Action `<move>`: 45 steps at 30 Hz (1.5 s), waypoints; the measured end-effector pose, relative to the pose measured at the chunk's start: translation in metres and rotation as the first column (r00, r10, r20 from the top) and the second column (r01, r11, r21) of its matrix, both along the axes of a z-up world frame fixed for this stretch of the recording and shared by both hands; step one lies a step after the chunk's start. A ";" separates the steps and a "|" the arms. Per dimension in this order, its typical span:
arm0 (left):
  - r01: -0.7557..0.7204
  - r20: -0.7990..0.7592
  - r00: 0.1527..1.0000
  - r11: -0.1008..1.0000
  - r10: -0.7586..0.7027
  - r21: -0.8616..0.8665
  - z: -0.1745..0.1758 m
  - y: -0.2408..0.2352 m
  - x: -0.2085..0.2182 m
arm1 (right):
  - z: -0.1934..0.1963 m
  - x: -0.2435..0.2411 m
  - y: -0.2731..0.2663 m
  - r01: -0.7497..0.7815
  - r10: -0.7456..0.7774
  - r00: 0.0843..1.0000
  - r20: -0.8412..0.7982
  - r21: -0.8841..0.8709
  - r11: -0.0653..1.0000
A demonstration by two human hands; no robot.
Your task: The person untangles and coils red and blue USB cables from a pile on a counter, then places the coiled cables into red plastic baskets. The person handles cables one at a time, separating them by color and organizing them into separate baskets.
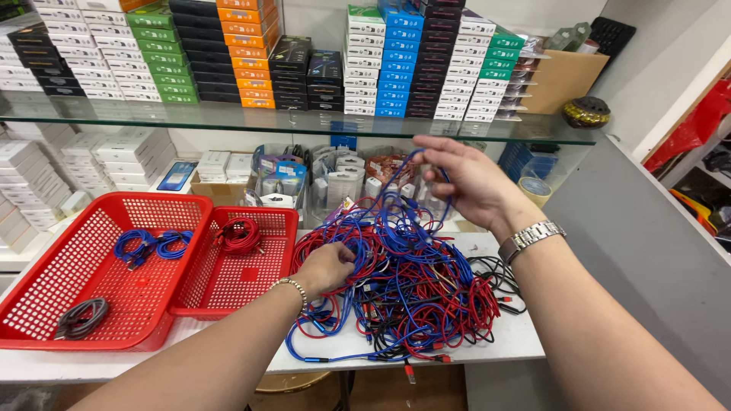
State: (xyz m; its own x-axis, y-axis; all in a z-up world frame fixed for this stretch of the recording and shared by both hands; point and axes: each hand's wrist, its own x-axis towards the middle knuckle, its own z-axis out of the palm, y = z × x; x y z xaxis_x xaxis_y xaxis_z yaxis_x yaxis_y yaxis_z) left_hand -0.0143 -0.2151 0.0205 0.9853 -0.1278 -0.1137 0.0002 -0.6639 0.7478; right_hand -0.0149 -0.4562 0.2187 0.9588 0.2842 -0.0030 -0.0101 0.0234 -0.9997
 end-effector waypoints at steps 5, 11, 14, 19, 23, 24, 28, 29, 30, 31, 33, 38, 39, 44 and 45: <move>-0.284 0.175 0.946 0.958 0.273 0.040 0.020 0.005 -0.004 | 0.020 -0.016 -0.012 0.018 -0.016 1.000 0.020 -0.113 0.993; 0.015 0.411 0.912 0.998 0.009 -0.055 0.055 -0.026 -0.014 | 0.020 -0.012 -0.029 -0.013 0.014 1.000 0.011 -0.075 0.997; -0.057 0.481 0.870 0.991 0.109 -0.121 0.071 -0.045 -0.019 | 0.006 -0.011 -0.031 -0.001 0.005 0.999 -0.043 0.087 0.996; 0.346 0.377 0.895 0.905 -0.239 -0.248 0.086 -0.078 -0.027 | -0.026 0.010 -0.009 0.020 0.081 0.972 -0.220 0.421 0.907; 0.343 0.132 0.933 0.938 -0.334 -0.053 0.065 -0.061 -0.033 | -0.030 0.045 -0.042 0.065 0.072 0.978 -0.197 0.613 0.787; 0.295 0.065 0.953 0.955 -0.297 0.030 0.059 -0.046 -0.030 | -0.026 0.053 -0.059 0.143 -0.017 0.979 -0.203 0.623 0.769; 0.225 0.120 0.960 0.953 -0.253 0.203 0.041 0.012 -0.020 | -0.041 0.079 -0.118 0.431 -0.238 0.898 -0.370 0.628 0.648; 0.202 -0.021 0.979 0.962 -0.202 0.186 0.042 0.024 -0.016 | -0.050 0.085 -0.128 0.498 -0.270 0.862 -0.428 0.624 0.602; 0.179 -0.162 0.975 0.969 -0.151 0.172 0.046 0.032 -0.011 | -0.062 0.091 -0.135 0.507 -0.270 0.857 -0.439 0.620 0.599; 0.180 -0.157 0.976 0.964 -0.151 0.193 0.049 0.036 -0.007 | -0.076 0.097 -0.140 0.515 -0.270 0.851 -0.451 0.616 0.596; 0.179 -0.149 0.978 0.955 -0.147 0.236 0.057 0.044 -0.003 | -0.103 0.104 -0.147 0.582 -0.285 0.804 -0.521 0.592 0.558; -0.093 -0.105 0.991 0.989 0.081 -0.114 0.059 0.074 0.012 | -0.136 0.094 -0.145 0.729 -0.392 0.682 -0.618 0.523 0.442; -0.180 -0.137 0.979 0.956 0.151 -0.233 0.054 0.083 0.015 | -0.132 0.086 -0.139 0.694 -0.406 0.719 -0.564 0.547 0.468; -0.609 -0.592 0.790 0.314 0.159 -0.728 0.008 0.087 0.026 | -0.084 0.022 -0.047 0.291 -0.260 0.957 -0.132 0.405 0.867; -0.649 -0.654 0.755 0.192 0.043 -0.736 -0.001 0.079 0.029 | -0.076 0.006 -0.019 0.178 -0.167 0.984 -0.062 0.270 0.946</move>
